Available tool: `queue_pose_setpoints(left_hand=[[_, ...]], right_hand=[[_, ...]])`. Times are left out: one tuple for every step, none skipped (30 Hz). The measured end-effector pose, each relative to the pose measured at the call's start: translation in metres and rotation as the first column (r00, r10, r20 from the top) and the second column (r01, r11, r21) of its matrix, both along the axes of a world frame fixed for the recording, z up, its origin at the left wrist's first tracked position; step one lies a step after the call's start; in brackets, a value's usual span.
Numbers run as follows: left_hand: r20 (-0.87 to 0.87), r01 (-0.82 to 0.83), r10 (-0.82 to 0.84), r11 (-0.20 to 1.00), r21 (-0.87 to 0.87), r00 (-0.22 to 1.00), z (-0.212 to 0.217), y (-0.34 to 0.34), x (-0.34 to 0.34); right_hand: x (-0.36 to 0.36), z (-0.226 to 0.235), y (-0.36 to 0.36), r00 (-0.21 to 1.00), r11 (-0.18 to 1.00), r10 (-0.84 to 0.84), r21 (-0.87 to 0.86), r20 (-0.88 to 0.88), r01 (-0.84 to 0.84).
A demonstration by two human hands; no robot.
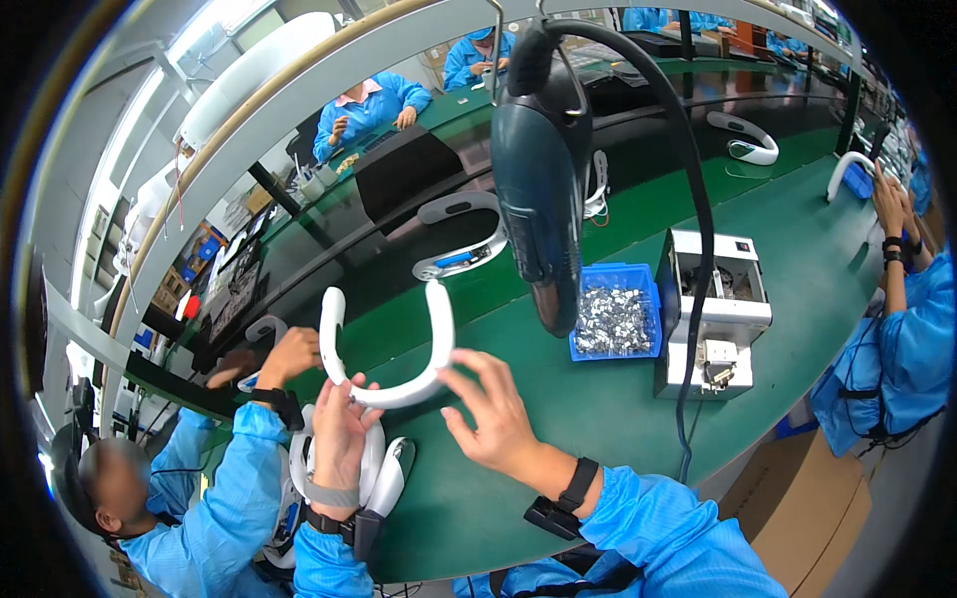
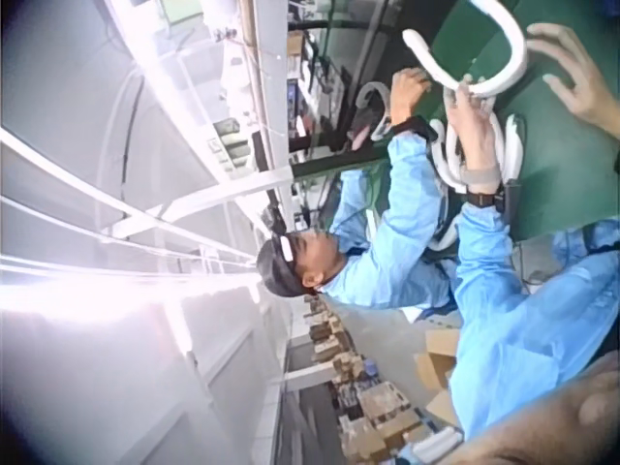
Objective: Assembling internal electronics and screwing components into plastic housings for neck fans.
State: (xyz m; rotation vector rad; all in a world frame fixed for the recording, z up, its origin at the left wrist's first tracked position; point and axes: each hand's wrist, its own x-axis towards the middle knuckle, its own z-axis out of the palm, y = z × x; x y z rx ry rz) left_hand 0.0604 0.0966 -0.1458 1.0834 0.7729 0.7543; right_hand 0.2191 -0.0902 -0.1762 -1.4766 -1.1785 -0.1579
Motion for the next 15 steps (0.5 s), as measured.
queue_pose_setpoints(left_hand=[[0.018,-0.005,0.005,1.000,-0.015,1.000,-0.004,-0.006,-0.001],[0.046,-0.022,0.023,1.000,-0.021,0.999,-0.003,-0.017,0.002],[0.073,-0.036,0.038,0.999,-0.032,0.997,0.002,-0.034,0.008],[0.053,-0.054,0.053,0.998,0.023,0.997,0.012,-0.051,0.013],[0.059,-0.041,0.034,0.993,0.107,0.998,0.014,-0.064,0.018],[0.070,-0.048,0.033,0.976,0.211,0.997,0.017,-0.079,0.022],[0.080,-0.054,0.030,0.949,0.312,0.996,0.019,-0.093,0.027],[0.139,-0.040,-0.015,0.920,0.389,0.990,0.020,-0.101,0.030],[0.174,-0.033,-0.053,0.889,0.457,0.983,0.024,-0.108,0.034],[0.267,-0.046,-0.091,0.882,0.468,0.959,0.027,-0.101,0.037],[0.355,-0.058,-0.132,0.876,0.478,0.926,0.033,-0.090,0.042],[0.267,-0.051,-0.093,0.873,0.486,0.959,0.041,-0.078,0.055],[0.233,-0.032,-0.084,0.891,0.454,0.969,0.047,-0.062,0.074],[0.128,0.023,-0.085,0.905,0.425,0.988,0.052,-0.045,0.099],[0.050,0.059,-0.091,0.891,0.450,0.995,0.052,-0.029,0.126]], right_hand=[[-0.001,-0.002,0.002,0.997,0.998,-0.060,-0.033,-0.040,0.059],[-0.002,-0.004,0.004,0.990,0.996,-0.089,-0.031,-0.107,0.087],[-0.003,-0.007,0.006,0.977,0.992,-0.122,-0.036,-0.175,0.117],[-0.003,-0.013,0.009,0.977,0.992,-0.123,-0.035,-0.176,0.118],[-0.002,-0.020,0.014,0.782,0.988,0.153,0.102,-0.605,-0.114],[-0.002,-0.014,0.017,0.353,0.911,0.401,0.326,-0.846,-0.255],[0.000,-0.006,0.011,0.136,0.896,0.396,0.349,-0.908,-0.275],[0.003,0.000,0.010,0.099,0.911,0.368,0.338,-0.924,-0.235],[0.006,0.003,0.010,0.059,0.926,0.341,0.324,-0.938,-0.193],[0.013,-0.001,0.008,0.061,0.926,0.342,0.325,-0.938,-0.190],[0.023,-0.010,0.007,-0.050,0.872,0.449,0.450,-0.892,-0.192],[0.031,-0.015,0.005,-0.158,0.804,0.546,0.567,-0.823,-0.176],[0.035,-0.013,0.003,-0.155,0.808,0.545,0.566,-0.824,-0.164],[0.039,-0.010,0.001,-0.171,0.827,0.527,0.548,-0.833,-0.123],[0.042,-0.006,0.001,-0.191,0.839,0.515,0.537,-0.836,-0.090]])
